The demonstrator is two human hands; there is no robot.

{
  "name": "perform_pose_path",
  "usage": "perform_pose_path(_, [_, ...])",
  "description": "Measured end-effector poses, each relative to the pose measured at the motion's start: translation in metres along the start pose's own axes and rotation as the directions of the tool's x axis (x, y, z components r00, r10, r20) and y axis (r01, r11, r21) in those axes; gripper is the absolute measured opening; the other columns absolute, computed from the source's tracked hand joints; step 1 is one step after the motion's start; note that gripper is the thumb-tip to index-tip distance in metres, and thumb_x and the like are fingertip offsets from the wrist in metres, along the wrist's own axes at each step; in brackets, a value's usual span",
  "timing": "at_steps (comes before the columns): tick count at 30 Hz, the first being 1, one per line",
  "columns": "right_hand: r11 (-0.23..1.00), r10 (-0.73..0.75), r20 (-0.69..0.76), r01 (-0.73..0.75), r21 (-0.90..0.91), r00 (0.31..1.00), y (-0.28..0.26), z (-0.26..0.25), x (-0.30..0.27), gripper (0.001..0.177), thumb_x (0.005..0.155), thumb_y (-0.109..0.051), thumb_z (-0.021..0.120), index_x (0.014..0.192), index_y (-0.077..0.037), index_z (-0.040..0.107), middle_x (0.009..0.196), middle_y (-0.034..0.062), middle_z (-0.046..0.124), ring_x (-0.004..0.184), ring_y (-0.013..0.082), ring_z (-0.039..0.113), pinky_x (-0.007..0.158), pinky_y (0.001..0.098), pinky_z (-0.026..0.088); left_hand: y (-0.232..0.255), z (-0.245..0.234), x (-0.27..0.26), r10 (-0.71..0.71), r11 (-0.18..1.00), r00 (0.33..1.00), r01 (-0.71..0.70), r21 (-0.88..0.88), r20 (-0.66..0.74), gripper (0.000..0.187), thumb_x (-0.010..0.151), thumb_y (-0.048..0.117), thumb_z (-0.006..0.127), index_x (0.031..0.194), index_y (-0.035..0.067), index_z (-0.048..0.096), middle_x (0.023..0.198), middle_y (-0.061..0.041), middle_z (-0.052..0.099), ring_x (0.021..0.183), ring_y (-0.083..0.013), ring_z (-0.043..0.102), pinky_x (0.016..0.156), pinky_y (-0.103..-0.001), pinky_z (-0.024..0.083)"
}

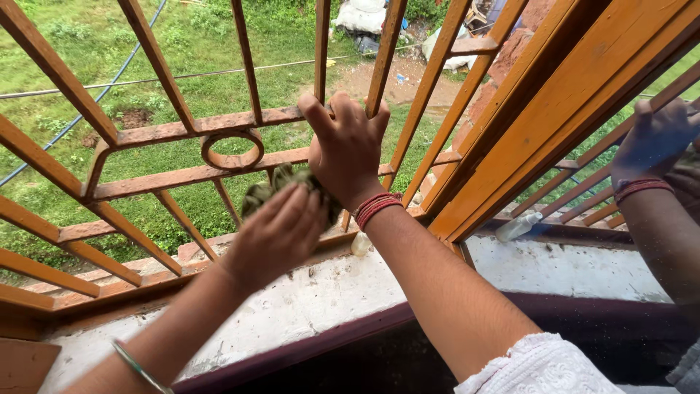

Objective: The person wipes the vertical and horizontal bars of a metal window grille using a cloth. They repeatedly rub the bars and occasionally squeeze the cloth, continuing the cleaning motion across different sections of the grille.

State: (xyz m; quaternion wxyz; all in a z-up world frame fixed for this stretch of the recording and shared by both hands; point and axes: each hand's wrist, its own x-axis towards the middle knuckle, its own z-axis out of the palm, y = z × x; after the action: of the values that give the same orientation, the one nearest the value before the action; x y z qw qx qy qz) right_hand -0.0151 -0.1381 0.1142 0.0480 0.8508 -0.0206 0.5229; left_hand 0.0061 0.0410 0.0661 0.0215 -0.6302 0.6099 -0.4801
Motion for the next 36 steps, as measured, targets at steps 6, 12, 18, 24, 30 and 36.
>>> perform_pose_path(6, [1.0, -0.007, 0.005, 0.007, 0.019, 1.0, 0.001, -0.001, -0.001, 0.054, 0.084, 0.004, 0.058, 0.127, -0.029, 0.052, 0.097, 0.0019, 0.05, 0.092, 0.0234, 0.056, 0.092, 0.0464, 0.03, -0.024, -0.006, -0.006, -0.014, 0.923, 0.966, -0.087, 0.375, 0.259, 0.043, 0.083, 0.023, 0.062, 0.119, 0.005, 0.074, 0.13, -0.007, 0.067, 0.131, -0.0222, 0.052, 0.124, -0.037, 0.022])
perform_pose_path(12, [1.0, 0.013, 0.037, -0.013, 0.005, 0.999, 0.002, 0.002, -0.004, 0.053, 0.088, 0.003, 0.059, 0.129, -0.031, 0.051, 0.101, 0.0015, 0.052, 0.096, 0.0231, 0.057, 0.095, 0.0474, 0.03, 0.009, 0.026, -0.008, -0.117, 0.912, 0.886, -0.082, 0.402, 0.448, 0.036, 0.086, 0.026, 0.059, 0.109, 0.003, 0.075, 0.126, -0.012, 0.067, 0.135, -0.0258, 0.05, 0.124, -0.04, 0.019])
perform_pose_path(18, [1.0, -0.01, -0.003, 0.01, 0.005, 1.0, 0.007, 0.01, -0.007, 0.058, 0.087, 0.002, 0.057, 0.134, -0.03, 0.049, 0.105, 0.0036, 0.053, 0.099, 0.0233, 0.057, 0.097, 0.0478, 0.029, 0.047, 0.088, -0.038, -0.077, 0.886, 0.78, -0.232, 0.401, 0.621, 0.035, 0.092, 0.028, 0.062, 0.112, 0.003, 0.076, 0.129, -0.015, 0.069, 0.136, -0.031, 0.051, 0.125, -0.043, 0.013])
perform_pose_path(24, [0.999, -0.049, -0.05, 0.048, -0.024, 0.998, 0.012, 0.016, -0.007, 0.056, 0.089, 0.003, 0.055, 0.134, -0.03, 0.05, 0.105, 0.0032, 0.054, 0.093, 0.0206, 0.055, 0.098, 0.0471, 0.03, 0.083, 0.098, -0.047, 0.092, 0.964, 0.499, -0.262, 0.048, 0.862, 0.045, 0.087, 0.034, 0.071, 0.121, 0.004, 0.07, 0.137, -0.016, 0.061, 0.139, -0.0373, 0.043, 0.119, -0.054, 0.008])
perform_pose_path(30, [0.999, -0.039, -0.053, 0.038, -0.019, 0.998, 0.01, 0.015, -0.006, 0.053, 0.092, 0.002, 0.055, 0.134, -0.029, 0.05, 0.106, 0.0033, 0.054, 0.094, 0.0205, 0.056, 0.099, 0.0461, 0.03, 0.063, 0.053, -0.035, -0.104, 0.951, 0.703, -0.138, 0.278, 0.704, 0.037, 0.092, 0.038, 0.058, 0.111, 0.011, 0.075, 0.135, -0.014, 0.067, 0.14, -0.0296, 0.048, 0.119, -0.048, -0.004])
perform_pose_path(36, [0.999, -0.041, -0.079, 0.04, -0.014, 0.996, 0.008, 0.013, -0.005, 0.053, 0.09, 0.001, 0.054, 0.134, -0.029, 0.051, 0.107, 0.0045, 0.054, 0.095, 0.0208, 0.056, 0.099, 0.0468, 0.03, 0.024, 0.006, -0.004, -0.341, 0.864, 0.877, 0.15, 0.48, 0.339, 0.04, 0.09, 0.03, 0.056, 0.119, 0.012, 0.077, 0.125, -0.002, 0.068, 0.129, -0.0153, 0.053, 0.125, -0.045, -0.006])
